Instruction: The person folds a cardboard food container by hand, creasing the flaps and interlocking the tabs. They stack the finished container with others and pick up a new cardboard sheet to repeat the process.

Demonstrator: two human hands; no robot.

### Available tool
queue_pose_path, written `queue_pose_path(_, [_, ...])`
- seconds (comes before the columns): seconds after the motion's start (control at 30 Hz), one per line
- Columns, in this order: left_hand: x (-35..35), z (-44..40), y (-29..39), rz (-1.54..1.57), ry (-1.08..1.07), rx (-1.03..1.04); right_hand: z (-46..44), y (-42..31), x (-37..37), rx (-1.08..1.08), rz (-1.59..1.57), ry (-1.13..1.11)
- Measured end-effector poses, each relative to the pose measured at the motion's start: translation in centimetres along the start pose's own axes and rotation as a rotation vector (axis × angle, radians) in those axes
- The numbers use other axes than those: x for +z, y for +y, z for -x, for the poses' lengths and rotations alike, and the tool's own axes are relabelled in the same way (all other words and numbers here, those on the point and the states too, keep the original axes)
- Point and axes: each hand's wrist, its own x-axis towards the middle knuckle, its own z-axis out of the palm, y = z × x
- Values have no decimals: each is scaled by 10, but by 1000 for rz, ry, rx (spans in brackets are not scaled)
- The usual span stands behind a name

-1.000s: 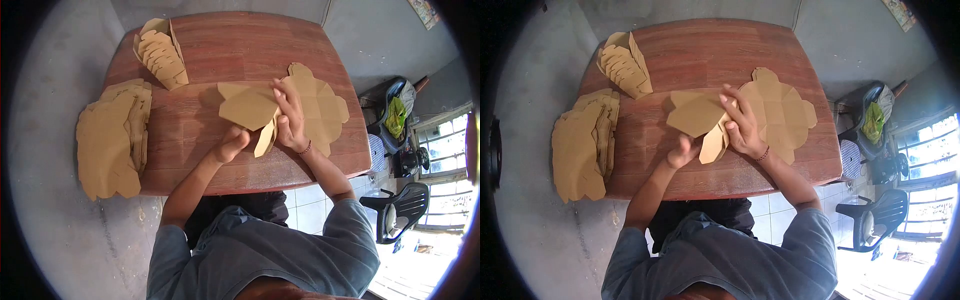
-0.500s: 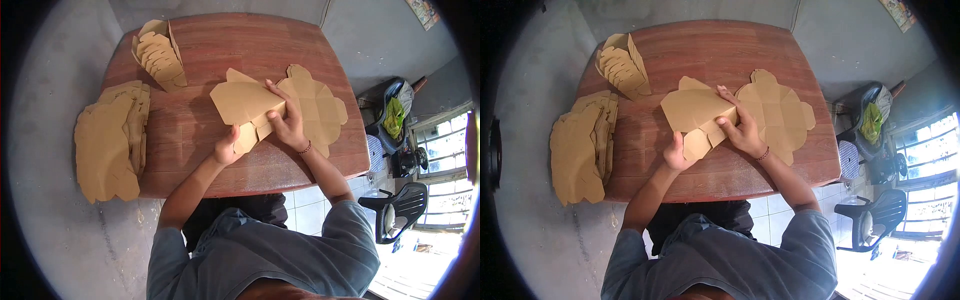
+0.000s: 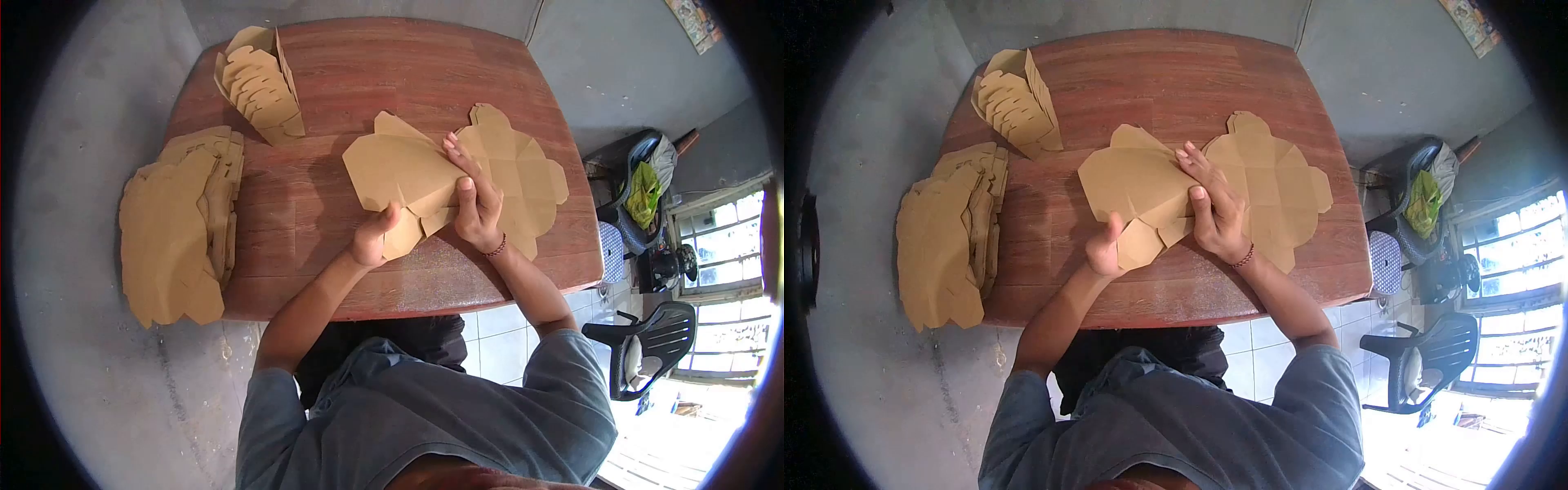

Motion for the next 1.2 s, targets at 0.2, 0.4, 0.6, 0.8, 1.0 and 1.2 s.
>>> queue_pose_path(0.2, [12,-4,5,-299,240,-77,-2,3,-3,26,95,-17])
queue_pose_path(0.4, [17,-10,20,-258,325,17,-4,12,-7,138,175,-90])
queue_pose_path(0.6, [7,-5,15,-417,427,8,-6,10,-5,73,145,-125])
queue_pose_path(0.8, [12,-8,11,-428,467,50,-7,9,-2,91,123,-64])
queue_pose_path(1.0, [11,-3,13,-242,368,-5,-2,16,-11,-26,122,-46])
queue_pose_path(1.2, [13,-2,23,-138,284,-56,7,18,-25,-24,249,-130])
